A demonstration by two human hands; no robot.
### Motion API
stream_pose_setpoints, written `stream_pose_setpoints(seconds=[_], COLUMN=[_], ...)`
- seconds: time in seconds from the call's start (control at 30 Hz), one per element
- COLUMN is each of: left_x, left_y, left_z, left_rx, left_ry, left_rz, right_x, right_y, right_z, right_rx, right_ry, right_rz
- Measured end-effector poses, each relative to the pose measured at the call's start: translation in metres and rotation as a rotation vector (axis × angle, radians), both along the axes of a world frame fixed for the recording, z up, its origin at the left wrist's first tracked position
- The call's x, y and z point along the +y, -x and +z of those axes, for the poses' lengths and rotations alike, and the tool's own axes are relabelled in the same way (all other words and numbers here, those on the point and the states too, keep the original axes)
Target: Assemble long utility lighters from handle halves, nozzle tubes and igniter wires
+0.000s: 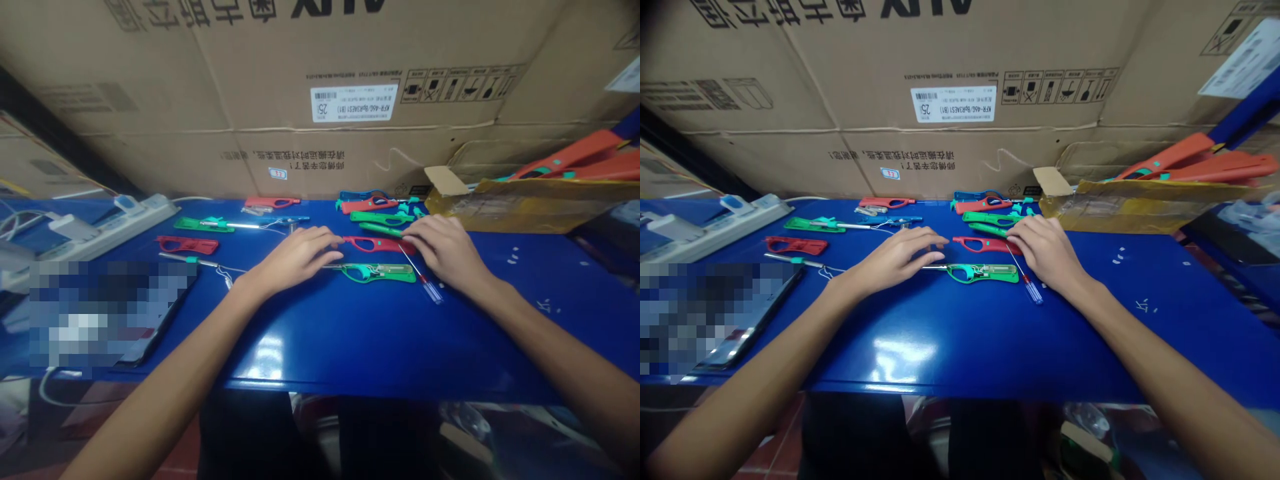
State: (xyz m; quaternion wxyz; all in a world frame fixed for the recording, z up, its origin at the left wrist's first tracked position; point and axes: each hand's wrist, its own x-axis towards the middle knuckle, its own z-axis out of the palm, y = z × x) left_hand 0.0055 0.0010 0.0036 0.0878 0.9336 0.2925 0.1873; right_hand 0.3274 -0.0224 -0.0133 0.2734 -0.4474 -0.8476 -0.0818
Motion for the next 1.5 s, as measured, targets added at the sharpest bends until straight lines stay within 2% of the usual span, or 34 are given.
stream_pose_setpoints(seconds=[0.1, 0.17, 0.27, 0.37, 0.5, 0.63, 0.73, 0.9, 1.03, 1.13, 1.2, 1.33, 1.5], left_x=[-0.003, -0.009, -0.020, -0.032, -0.037, -0.028, -0.016, -0.004, -0.001, 0.000, 0.001, -0.002, -0.005], left_y=[-0.005, -0.011, -0.026, -0.039, -0.044, -0.035, -0.023, -0.006, -0.003, -0.002, -0.002, -0.004, -0.005], left_z=[-0.001, -0.003, -0.009, -0.012, -0.011, -0.011, -0.010, -0.006, -0.005, -0.006, -0.006, -0.002, 0.002], left_rx=[-0.028, -0.054, -0.163, -0.231, -0.227, -0.219, -0.123, 0.035, 0.051, 0.099, 0.111, 0.059, 0.047], left_ry=[-0.062, -0.077, -0.070, -0.062, -0.032, -0.134, -0.190, -0.207, -0.160, -0.135, -0.135, -0.094, -0.055], left_rz=[0.033, 0.038, -0.002, -0.073, -0.083, -0.086, -0.050, -0.038, 0.007, -0.004, -0.010, 0.022, -0.019], right_x=[-0.012, -0.020, -0.035, -0.050, -0.062, -0.058, -0.050, -0.038, -0.026, -0.020, -0.018, -0.019, -0.022], right_y=[0.012, 0.024, 0.042, 0.058, 0.066, 0.057, 0.046, 0.027, 0.011, 0.004, 0.004, 0.009, 0.014], right_z=[0.008, 0.010, 0.007, 0.003, 0.001, 0.003, 0.010, 0.023, 0.023, 0.021, 0.020, 0.020, 0.022], right_rx=[0.266, 0.471, 0.690, 0.780, 0.742, 0.756, 0.744, 0.275, 0.135, 0.107, 0.116, 0.183, 0.200], right_ry=[-0.098, -0.097, 0.064, 0.216, 0.232, 0.204, 0.145, 0.028, 0.145, 0.260, 0.285, 0.261, 0.223], right_rz=[-0.014, -0.021, 0.082, 0.198, 0.263, 0.171, 0.116, 0.080, 0.038, 0.069, 0.107, 0.129, 0.112])
